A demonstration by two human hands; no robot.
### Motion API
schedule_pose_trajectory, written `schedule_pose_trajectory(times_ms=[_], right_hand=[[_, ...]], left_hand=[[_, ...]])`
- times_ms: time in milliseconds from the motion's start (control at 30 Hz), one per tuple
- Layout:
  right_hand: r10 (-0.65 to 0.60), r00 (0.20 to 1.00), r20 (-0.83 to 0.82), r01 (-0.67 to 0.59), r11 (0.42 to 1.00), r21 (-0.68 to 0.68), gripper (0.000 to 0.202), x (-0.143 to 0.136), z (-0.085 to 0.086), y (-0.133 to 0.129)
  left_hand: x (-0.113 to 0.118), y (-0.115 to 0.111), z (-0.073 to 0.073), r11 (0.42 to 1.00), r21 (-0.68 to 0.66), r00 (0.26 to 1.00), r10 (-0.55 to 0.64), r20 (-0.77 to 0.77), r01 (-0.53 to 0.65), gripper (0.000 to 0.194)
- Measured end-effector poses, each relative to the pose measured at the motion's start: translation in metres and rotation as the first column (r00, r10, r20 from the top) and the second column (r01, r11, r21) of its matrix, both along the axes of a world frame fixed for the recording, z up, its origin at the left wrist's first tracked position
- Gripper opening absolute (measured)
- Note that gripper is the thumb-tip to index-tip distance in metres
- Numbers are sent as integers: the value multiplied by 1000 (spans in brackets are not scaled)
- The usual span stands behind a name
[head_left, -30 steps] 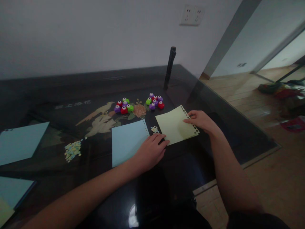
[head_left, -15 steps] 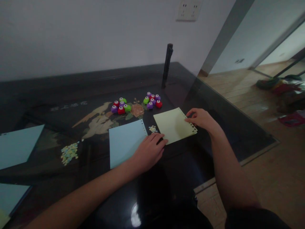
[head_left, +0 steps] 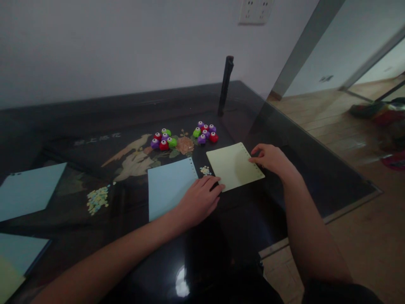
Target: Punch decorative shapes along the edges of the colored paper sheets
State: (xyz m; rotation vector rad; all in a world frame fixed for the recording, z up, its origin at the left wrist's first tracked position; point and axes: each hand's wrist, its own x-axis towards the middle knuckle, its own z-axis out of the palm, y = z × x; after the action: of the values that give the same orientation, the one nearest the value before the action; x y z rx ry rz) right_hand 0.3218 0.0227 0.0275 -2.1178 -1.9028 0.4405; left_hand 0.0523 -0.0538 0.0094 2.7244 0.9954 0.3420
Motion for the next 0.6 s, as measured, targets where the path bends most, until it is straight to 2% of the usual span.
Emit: schedule_pose_trajectory(times_ms=[133,267,367,433,600], right_hand=[[16,999,42,-18,999,42,14,-7,2,1],[104,995,-14,-101,987,121,13,-15,0,6],[181,980,-83,-162,967,195,14,-27,0,6],[251,958,-135,-217,950,227,14,-39,2,3],[485,850,-208,-441,869,225,15,-84,9,-7]], left_hand=[[-2,7,10,1000,4,1000,6,-7,-6,33],[-19,26,28,994,31,994,104,39,-105,31],[-51,40,37,972,38,971,229,69,-232,28],[-80,46,36,948,32,947,316,61,-318,28],[-144,43,15,874,5,873,485,56,-486,27]])
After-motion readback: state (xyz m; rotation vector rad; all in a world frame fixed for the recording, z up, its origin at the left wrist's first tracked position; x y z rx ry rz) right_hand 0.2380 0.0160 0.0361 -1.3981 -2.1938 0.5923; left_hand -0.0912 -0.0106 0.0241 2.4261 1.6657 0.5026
